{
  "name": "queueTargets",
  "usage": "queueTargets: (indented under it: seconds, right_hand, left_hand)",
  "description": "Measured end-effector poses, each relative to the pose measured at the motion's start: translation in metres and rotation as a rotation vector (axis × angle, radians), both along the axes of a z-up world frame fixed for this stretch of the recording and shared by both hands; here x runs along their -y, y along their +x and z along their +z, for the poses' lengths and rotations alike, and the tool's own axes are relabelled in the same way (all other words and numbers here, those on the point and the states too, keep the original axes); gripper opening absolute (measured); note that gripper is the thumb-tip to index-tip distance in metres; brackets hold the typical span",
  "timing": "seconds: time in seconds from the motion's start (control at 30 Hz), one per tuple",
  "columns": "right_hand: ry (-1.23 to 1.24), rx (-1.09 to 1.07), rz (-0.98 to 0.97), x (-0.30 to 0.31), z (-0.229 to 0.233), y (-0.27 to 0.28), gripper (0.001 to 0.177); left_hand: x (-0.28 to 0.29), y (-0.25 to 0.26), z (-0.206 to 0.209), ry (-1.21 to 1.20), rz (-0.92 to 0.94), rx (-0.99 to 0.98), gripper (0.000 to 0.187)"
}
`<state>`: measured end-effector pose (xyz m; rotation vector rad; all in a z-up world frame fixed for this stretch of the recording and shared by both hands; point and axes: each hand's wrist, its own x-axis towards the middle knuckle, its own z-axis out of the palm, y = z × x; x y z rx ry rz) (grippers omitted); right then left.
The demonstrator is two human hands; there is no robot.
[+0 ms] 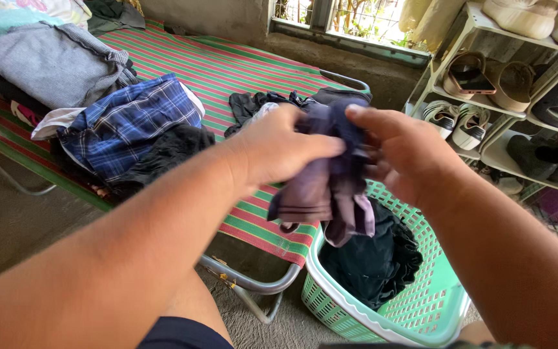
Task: The person folds several pieces of clothing one by one, including black, purple, green, and patterned garments, and places them on a striped cot. The person handles each item by hand, smoothing and folding them before stacking.
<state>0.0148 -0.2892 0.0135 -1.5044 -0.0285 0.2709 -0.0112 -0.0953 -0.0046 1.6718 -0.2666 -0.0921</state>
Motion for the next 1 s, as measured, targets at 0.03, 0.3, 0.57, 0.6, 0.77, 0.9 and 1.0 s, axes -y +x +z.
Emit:
queueTargets:
  seconds: [0.03, 0.3, 0.57, 0.6, 0.77, 0.9, 1.0]
  right_hand:
    - [0.072, -0.014, 0.077, -0.003, 0.002, -0.004, 0.031]
    - [0.193, -0.105, 0.024, 0.004, -0.031, -0.009, 0.03]
    - [0.373, -0.266, 0.035, 0.009, -0.057, -0.009, 0.048]
    - [0.343, -0.247, 0.021, 0.009, -0.058, -0.01, 0.051]
    - [0.289, -0.288, 0.094, 0.013, -0.063, -0.022, 0.055]
    - [0.264, -0.347, 0.163, 0.016, -0.074, -0.029, 0.036]
    - [0.286, -0.314, 0.057, 0.008, -0.082, -0.022, 0.03]
  left_hand:
    - [0.007, -0.004, -0.001, -0.07, -0.11, -0.04, 0.03]
    - [0.011, -0.024, -0.05, -0.319, -0.08, 0.017, 0.036]
    - [-0.011, -0.026, -0.054, -0.635, -0.16, -0.432, 0.049]
    - [-0.006, -0.03, -0.058, -0.663, -0.217, -0.477, 0.05]
    - [0.003, -0.035, -0.069, -0.549, -0.094, -0.54, 0.052]
    - [-0.008, -0.033, -0.076, -0.569, -0.014, -0.533, 0.054]
    - [-0.007, -0.037, -0.085, -0.7, 0.136, -0.646, 0.054]
